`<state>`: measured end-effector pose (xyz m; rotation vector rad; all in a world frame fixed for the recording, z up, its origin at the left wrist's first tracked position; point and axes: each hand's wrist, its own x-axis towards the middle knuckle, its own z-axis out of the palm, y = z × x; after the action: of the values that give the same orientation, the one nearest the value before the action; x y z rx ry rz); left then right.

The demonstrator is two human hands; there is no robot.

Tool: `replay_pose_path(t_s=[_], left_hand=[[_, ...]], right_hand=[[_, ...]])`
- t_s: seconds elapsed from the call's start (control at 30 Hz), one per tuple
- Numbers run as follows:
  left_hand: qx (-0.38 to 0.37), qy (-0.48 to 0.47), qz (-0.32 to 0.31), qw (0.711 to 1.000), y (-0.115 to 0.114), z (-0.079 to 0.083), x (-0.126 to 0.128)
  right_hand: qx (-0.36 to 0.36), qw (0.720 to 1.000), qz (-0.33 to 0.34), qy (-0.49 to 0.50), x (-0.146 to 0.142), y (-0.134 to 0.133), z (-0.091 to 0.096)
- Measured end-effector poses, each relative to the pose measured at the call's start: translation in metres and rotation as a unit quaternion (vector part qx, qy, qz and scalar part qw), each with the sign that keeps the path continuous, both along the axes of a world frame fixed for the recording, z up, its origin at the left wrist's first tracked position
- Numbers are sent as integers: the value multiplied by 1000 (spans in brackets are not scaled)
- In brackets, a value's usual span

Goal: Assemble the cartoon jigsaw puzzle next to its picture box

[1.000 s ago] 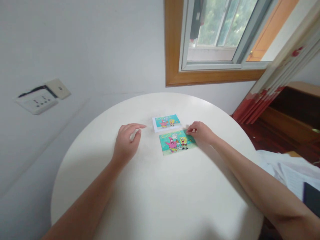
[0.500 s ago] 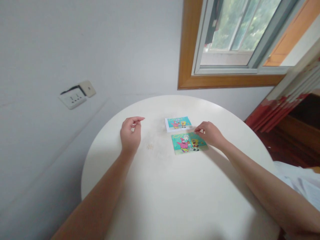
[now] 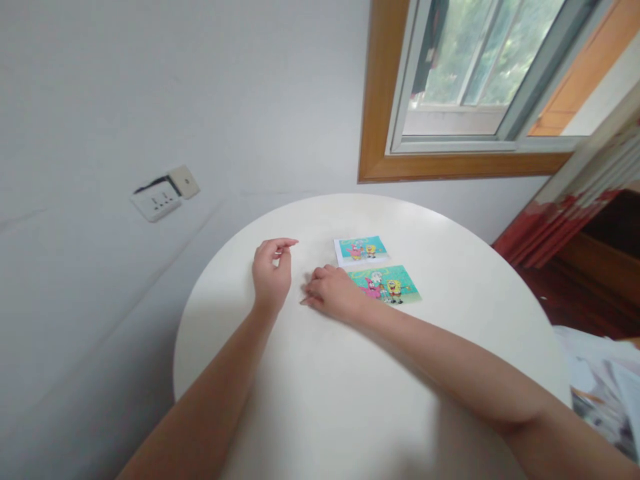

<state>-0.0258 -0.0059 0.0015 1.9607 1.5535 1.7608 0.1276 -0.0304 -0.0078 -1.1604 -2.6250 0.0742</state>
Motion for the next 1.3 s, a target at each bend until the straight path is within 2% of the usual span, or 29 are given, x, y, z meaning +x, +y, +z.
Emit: replay_pose_path(t_s=[0.13, 0.3, 0.4, 0.5, 0.63, 0.8, 0.93, 1.07, 1.17, 1.3], left_hand=[[8, 3, -5, 1000, 2, -2, -1], [14, 8, -7, 1000, 4, -4, -1], [20, 15, -12, 1000, 4, -4, -1], [24, 22, -13, 999, 3, -3, -1], [18, 26, -22, 999, 1, -2, 1], [4, 102, -70, 992, -1, -5, 10], [-24, 218, -181, 959, -8, -14, 24], [-54, 312, -313, 895, -16, -25, 37], [-73, 351, -356, 863, -19, -31, 41], [-83, 359, -373, 852, -18, -32, 42]], right_hand=[[27, 999, -10, -41, -8, -3, 0], [88, 991, 34, -92, -12, -6, 1], [106, 989, 42, -90, -12, -6, 1], [87, 994, 30, -50, -6, -2, 0], [42, 998, -19, 43, 25, 9, 0], [-11, 983, -87, 159, 91, 20, -1], [-59, 964, -132, 223, 131, 18, -7], [-71, 943, -198, 259, 148, 15, -16], [-68, 945, -228, 224, 151, 15, -19], [-70, 950, -244, 180, 150, 16, -17]])
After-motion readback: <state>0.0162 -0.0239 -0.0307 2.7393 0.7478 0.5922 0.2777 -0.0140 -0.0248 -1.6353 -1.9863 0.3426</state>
